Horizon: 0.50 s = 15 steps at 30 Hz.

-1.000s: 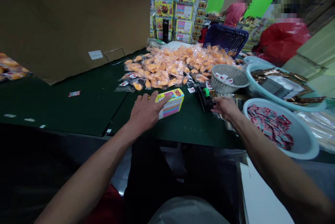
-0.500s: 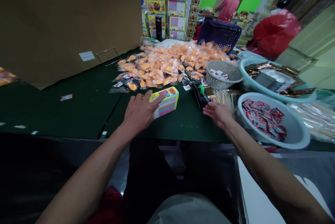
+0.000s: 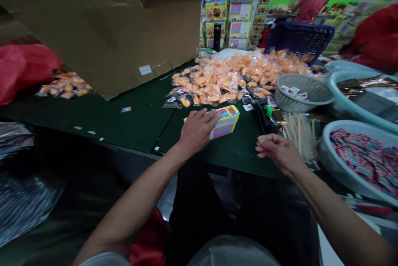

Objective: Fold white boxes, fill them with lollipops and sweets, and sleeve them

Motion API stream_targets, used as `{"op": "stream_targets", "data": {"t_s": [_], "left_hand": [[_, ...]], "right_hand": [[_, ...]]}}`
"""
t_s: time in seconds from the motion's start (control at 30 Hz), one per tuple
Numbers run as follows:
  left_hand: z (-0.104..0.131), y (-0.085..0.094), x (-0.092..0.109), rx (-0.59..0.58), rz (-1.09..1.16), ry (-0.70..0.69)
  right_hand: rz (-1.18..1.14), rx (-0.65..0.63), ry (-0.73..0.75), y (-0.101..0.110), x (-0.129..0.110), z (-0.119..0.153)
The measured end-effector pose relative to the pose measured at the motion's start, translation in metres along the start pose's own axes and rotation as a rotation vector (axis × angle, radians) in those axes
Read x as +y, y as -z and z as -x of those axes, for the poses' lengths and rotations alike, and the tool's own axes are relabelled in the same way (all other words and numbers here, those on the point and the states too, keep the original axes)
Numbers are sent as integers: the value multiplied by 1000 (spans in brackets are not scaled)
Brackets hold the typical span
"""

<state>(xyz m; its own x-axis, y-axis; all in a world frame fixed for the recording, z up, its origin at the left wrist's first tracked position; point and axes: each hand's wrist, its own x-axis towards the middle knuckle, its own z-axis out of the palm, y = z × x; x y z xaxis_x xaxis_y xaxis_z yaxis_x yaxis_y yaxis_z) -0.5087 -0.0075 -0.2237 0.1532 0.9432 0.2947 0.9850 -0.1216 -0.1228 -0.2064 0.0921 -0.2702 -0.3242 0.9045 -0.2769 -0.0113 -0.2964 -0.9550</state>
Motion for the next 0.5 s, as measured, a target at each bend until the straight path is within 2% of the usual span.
{"op": "stream_targets", "data": {"t_s": [0.17,0.27,0.37,0.5], "left_hand": [[-1,8,-3,-49,46,-42],[3,7,-2,-38,48,-37],[2,10,0,-39,31,-24],[-4,16,-4,-79,56,-43]], "right_hand": [[-15,-175,88,-57,-33,-3],[6,-201,144,-78,-49,-9],[30,-173,159,-81,-56,-17],[-22,-52,224,-70,-60,-37]]}}
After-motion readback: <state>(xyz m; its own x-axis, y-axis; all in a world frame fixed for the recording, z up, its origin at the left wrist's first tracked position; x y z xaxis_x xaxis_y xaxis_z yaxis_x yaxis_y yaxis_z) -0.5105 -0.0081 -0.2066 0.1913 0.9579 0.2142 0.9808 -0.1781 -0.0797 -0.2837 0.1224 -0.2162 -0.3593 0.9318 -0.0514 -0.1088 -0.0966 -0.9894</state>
